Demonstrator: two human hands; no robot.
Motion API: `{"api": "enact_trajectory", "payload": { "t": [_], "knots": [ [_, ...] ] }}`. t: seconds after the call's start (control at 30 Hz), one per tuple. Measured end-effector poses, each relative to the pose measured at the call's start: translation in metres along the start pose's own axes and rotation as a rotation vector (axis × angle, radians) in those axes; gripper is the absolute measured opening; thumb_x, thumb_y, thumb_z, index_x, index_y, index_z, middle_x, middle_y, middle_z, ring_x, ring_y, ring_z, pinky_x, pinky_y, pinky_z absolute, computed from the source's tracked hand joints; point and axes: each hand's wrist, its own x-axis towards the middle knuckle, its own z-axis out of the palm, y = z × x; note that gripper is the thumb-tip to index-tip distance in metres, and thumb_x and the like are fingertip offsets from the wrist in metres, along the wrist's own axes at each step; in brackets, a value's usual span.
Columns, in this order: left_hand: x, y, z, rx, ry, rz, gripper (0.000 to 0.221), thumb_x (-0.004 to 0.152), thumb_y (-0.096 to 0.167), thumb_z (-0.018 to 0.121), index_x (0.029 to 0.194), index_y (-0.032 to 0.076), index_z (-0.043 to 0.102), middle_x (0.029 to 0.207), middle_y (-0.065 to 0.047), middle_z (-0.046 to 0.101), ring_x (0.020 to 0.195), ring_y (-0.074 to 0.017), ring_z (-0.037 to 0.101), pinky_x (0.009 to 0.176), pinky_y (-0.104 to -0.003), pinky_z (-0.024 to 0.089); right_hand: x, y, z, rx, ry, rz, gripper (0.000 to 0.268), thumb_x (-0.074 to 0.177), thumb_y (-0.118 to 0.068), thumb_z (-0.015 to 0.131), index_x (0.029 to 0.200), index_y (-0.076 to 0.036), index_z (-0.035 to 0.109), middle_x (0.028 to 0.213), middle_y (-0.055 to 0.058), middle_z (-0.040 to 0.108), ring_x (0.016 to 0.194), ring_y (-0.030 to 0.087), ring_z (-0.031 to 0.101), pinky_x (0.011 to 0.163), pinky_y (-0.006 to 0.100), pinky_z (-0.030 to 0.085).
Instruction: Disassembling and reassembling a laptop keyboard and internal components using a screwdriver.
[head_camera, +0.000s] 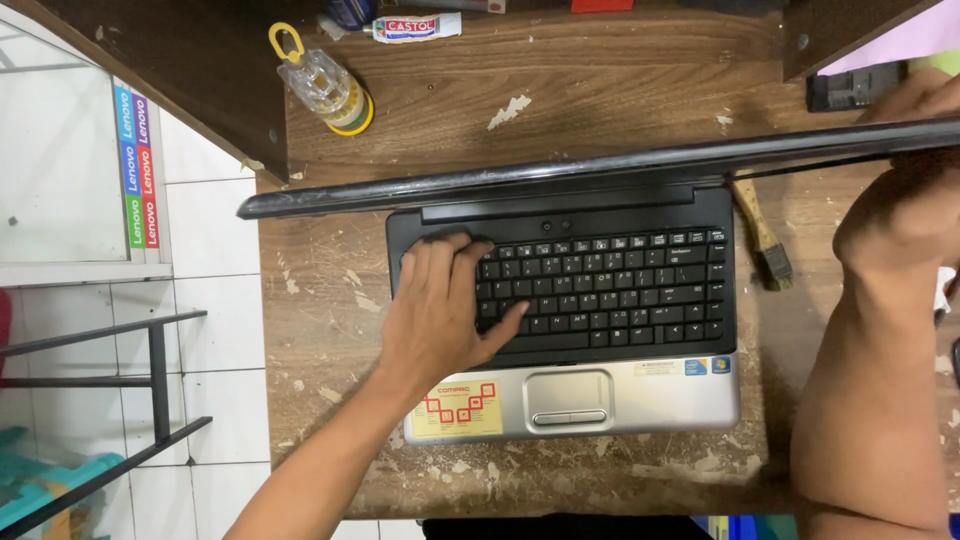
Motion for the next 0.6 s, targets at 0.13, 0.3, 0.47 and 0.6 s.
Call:
{"api": "enact_trajectory", "payload": {
  "t": [0.13,0.3,0.47,0.6],
  "knots": [
    [0.001,0.001,-0.002,0.012,-0.006,-0.01,0.069,0.101,0.062,0.071,0.128,-0.001,0.068,0.118,-0.017,0.061,0.106,-0.0355,0.062,0.093,-0.044,0.052,0.013,-0.021,0.007,-0.027,-0.039,-0.064,0.029,0.124,0.008,0.023,0.095,0.008,0.024,0.094,0.026,0.026,0.085,0.041,0.028,0.086,0.056,0.027],
    [0.001,0.001,-0.002,-0.011,0.0,-0.001,0.067,0.101,0.06,0.073,0.127,-0.002,0.068,0.116,-0.017,0.06,0.106,-0.0351,0.062,0.092,-0.044,0.052,0.014,-0.023,0.002,-0.121,-0.096,0.041,0.031,0.134,-0.004,0.026,0.106,0.009,0.031,0.101,0.028,0.036,0.093,0.039,0.035,0.09,0.051,0.026],
    [0.002,0.001,-0.003,-0.016,0.013,0.001,0.066,0.101,0.059,0.072,0.125,-0.002,0.068,0.116,-0.017,0.06,0.105,-0.035,0.062,0.09,-0.044,0.052,0.023,-0.016,0.006,-0.061,-0.066,0.143,0.029,0.132,-0.013,0.025,0.106,0.001,0.026,0.096,0.018,0.028,0.09,0.03,0.029,0.088,0.046,0.025],
    [0.002,0.001,-0.004,-0.008,0.025,0.014,0.065,0.103,0.059,0.069,0.124,-0.003,0.068,0.115,-0.018,0.061,0.104,-0.0346,0.063,0.087,-0.042,0.052,0.016,0.017,-0.005,-0.029,-0.07,0.194,0.03,0.141,-0.027,0.028,0.146,0.001,0.035,0.13,0.026,0.046,0.122,0.038,0.048,0.118,0.049,0.049]
  ]
}}
